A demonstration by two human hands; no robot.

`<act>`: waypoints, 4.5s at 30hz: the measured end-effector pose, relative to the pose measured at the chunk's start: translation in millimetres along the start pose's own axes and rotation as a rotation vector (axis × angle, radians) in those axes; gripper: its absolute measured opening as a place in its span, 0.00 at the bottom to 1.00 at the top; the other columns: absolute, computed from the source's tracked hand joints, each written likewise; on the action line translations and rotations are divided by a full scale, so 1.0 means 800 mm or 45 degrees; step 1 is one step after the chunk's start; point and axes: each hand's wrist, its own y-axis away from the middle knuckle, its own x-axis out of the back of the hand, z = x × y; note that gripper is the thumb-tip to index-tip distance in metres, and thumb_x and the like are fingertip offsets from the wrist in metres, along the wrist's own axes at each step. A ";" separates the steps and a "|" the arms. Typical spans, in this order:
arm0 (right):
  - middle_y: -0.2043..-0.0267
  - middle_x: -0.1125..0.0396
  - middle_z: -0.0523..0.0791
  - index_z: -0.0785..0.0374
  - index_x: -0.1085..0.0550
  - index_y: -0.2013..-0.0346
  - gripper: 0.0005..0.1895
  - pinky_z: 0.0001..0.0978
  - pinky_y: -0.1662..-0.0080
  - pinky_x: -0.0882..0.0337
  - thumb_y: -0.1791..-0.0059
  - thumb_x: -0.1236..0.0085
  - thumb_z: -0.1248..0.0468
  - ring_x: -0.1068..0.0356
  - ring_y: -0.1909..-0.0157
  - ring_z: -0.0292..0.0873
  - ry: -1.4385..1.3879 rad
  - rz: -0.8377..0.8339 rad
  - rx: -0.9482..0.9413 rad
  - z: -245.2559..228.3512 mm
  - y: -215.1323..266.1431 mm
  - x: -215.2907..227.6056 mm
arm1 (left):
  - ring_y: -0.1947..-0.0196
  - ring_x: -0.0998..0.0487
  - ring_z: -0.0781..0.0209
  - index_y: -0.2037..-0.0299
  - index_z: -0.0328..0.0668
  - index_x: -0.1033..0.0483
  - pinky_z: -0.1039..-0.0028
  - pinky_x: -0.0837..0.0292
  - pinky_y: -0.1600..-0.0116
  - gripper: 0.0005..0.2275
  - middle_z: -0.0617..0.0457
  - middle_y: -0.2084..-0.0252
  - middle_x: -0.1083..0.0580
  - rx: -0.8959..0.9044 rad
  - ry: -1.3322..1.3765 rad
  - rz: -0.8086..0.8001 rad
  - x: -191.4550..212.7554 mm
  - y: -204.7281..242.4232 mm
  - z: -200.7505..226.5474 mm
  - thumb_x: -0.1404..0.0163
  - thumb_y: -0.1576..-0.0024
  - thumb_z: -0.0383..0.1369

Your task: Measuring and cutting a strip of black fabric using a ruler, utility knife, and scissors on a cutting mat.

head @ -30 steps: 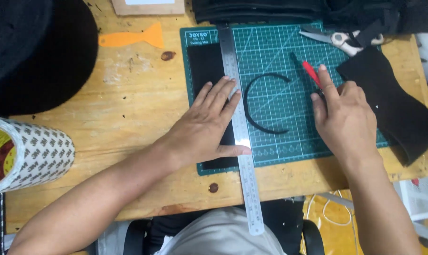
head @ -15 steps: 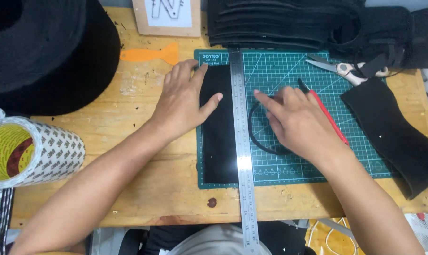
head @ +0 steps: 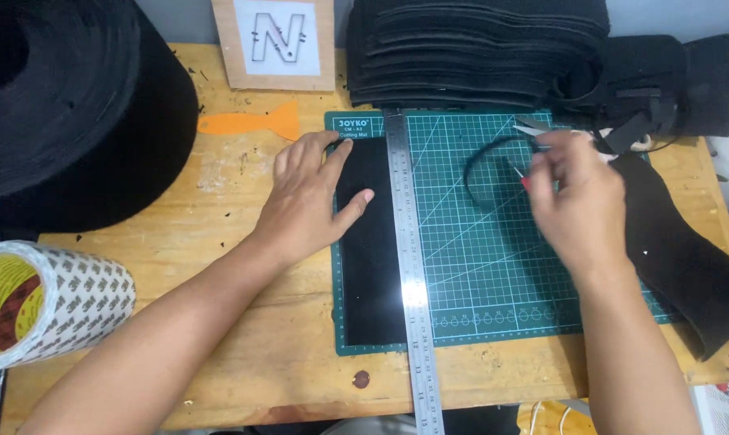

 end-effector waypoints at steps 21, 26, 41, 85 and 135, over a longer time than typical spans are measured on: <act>0.39 0.47 0.69 0.83 0.36 0.31 0.22 0.62 0.37 0.40 0.37 0.42 0.78 0.44 0.36 0.71 0.109 0.419 0.261 0.053 -0.018 0.015 | 0.49 0.35 0.46 0.40 0.32 0.27 0.56 0.42 0.45 0.28 0.44 0.52 0.32 0.131 -0.103 0.220 0.002 0.002 0.003 0.55 0.36 0.52; 0.47 0.34 0.57 0.68 0.27 0.43 0.23 0.53 0.43 0.41 0.41 0.48 0.51 0.38 0.43 0.58 0.032 -0.015 0.270 -0.067 0.000 0.004 | 0.52 0.36 0.48 0.41 0.35 0.26 0.59 0.43 0.47 0.31 0.47 0.54 0.33 0.169 -0.157 0.195 -0.002 0.002 0.001 0.49 0.41 0.56; 0.35 0.39 0.55 0.59 0.27 0.48 0.21 0.65 0.31 0.48 0.46 0.49 0.48 0.41 0.32 0.60 -0.086 -0.362 0.688 -0.106 0.020 -0.016 | 0.46 0.37 0.47 0.40 0.38 0.27 0.57 0.42 0.46 0.27 0.46 0.48 0.35 0.132 -0.063 0.163 -0.011 0.000 -0.005 0.48 0.40 0.52; 0.66 0.26 0.50 0.69 0.24 0.53 0.06 0.27 0.70 0.27 0.43 0.46 0.73 0.26 0.70 0.42 -1.183 -0.249 -0.175 -0.109 0.011 -0.065 | 0.65 0.23 0.73 0.51 0.45 0.29 0.82 0.22 0.64 0.09 0.57 0.62 0.26 0.063 1.495 0.238 -0.022 -0.005 -0.011 0.44 0.37 0.32; 0.69 0.26 0.55 0.75 0.28 0.49 0.10 0.39 0.68 0.27 0.46 0.46 0.76 0.23 0.68 0.51 -0.908 -0.317 0.054 -0.125 0.010 -0.036 | 0.59 0.18 0.62 0.49 0.41 0.22 0.71 0.18 0.56 0.07 0.45 0.59 0.20 -0.006 1.457 0.292 -0.038 -0.010 -0.031 0.50 0.33 0.31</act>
